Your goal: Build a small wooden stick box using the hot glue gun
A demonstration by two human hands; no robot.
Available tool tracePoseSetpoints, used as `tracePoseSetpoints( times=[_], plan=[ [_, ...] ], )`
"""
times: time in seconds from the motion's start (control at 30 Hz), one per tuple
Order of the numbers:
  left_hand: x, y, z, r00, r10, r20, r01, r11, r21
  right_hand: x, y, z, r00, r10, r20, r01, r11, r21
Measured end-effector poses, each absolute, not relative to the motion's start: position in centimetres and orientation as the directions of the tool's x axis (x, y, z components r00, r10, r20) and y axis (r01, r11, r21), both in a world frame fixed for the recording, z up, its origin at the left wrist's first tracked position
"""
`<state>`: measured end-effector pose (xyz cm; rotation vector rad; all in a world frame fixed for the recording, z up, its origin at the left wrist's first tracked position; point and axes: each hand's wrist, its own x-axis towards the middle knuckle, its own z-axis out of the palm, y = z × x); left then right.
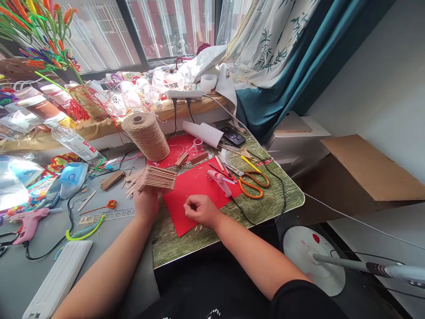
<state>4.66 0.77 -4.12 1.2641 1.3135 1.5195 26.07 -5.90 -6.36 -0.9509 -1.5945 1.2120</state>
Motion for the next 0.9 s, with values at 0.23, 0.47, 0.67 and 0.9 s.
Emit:
tracePoseSetpoints(
  times=[0.23, 0.47, 0.67, 0.9],
  plan=[
    [4.8, 1.2, -4.3, -0.275, 0.947, 0.168, -0.098, -0.201, 0.975, 25.7, -5.9, -6.2, -0.236, 0.953, 0.189, -0.047, 0.183, -0.982],
    [5.8, -0.7, -4.0, -0.16, 0.931, 0.327, 0.111, -0.312, 0.944, 26.2, -5.6, -6.5, -0.101, 0.974, 0.202, -0.102, 0.192, -0.976],
    [6.5, -2.0, -3.2, -0.06, 0.907, 0.416, 0.08, -0.411, 0.908, 26.1, -5.1, -6.4, -0.333, 0.916, 0.226, -0.293, 0.127, -0.948],
    [6.2, -1.5, -3.4, -0.071, 0.931, 0.357, -0.017, -0.359, 0.933, 26.2, -5.4, -6.7, -0.328, 0.943, 0.046, -0.263, -0.044, -0.964]
  ],
)
